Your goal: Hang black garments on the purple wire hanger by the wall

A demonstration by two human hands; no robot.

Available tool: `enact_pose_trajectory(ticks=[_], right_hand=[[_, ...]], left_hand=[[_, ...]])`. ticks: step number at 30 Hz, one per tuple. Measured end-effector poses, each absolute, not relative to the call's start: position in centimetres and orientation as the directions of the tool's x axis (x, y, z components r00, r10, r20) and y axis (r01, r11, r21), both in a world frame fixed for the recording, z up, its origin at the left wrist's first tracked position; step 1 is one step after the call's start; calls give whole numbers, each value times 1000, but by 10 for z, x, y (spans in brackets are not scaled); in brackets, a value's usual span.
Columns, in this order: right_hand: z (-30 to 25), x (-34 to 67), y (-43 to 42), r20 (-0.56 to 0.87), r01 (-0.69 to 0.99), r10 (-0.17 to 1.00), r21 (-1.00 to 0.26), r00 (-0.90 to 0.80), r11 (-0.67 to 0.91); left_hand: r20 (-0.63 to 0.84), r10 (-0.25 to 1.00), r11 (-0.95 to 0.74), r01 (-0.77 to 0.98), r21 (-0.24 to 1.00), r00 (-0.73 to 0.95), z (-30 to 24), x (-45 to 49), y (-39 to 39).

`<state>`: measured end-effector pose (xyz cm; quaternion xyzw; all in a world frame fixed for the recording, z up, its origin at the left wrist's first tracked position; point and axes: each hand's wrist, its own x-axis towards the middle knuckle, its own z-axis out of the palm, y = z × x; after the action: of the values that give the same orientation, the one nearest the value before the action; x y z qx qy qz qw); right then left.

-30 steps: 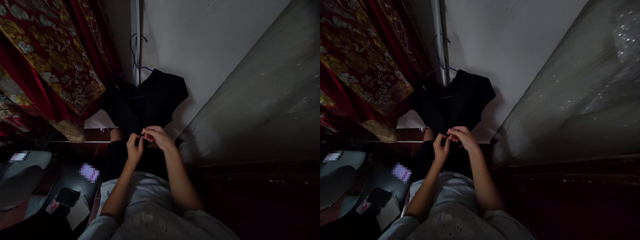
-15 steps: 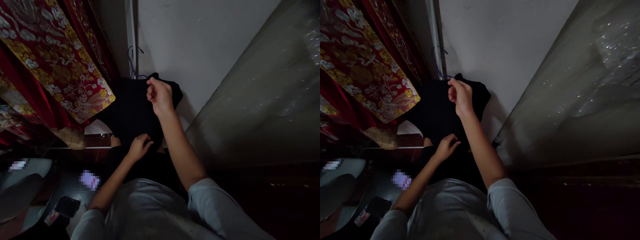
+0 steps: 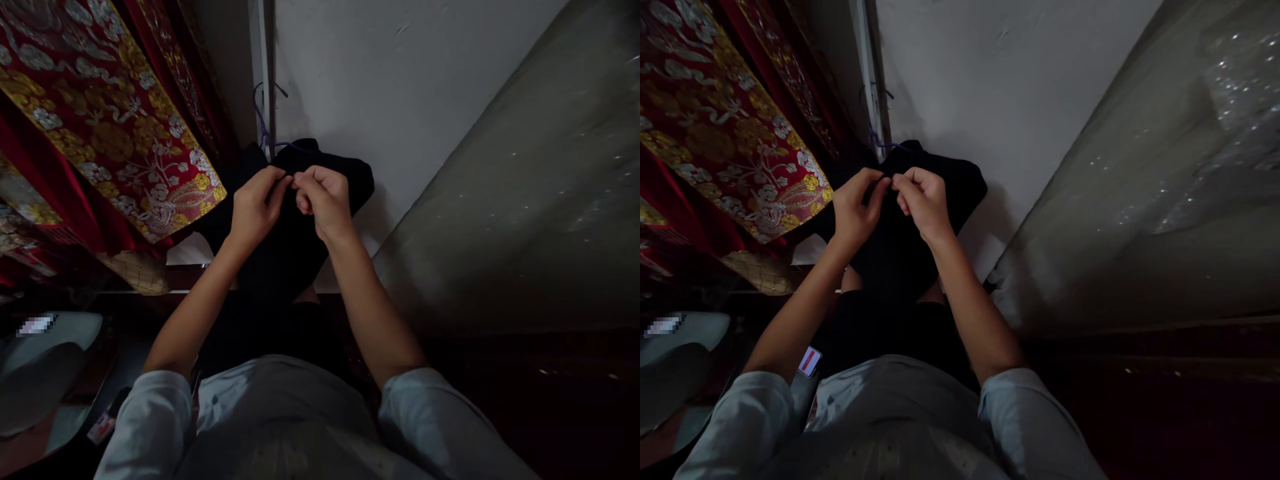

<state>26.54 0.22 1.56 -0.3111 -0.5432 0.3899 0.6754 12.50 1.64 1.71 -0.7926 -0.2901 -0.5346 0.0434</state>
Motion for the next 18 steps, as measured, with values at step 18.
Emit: enact_pose_trajectory(ticks=[18], right_hand=[[-53,245,0,355,-258,933,-898,59,357]], left_hand=[[606,641,-451,407,794,-472,6,16,125]])
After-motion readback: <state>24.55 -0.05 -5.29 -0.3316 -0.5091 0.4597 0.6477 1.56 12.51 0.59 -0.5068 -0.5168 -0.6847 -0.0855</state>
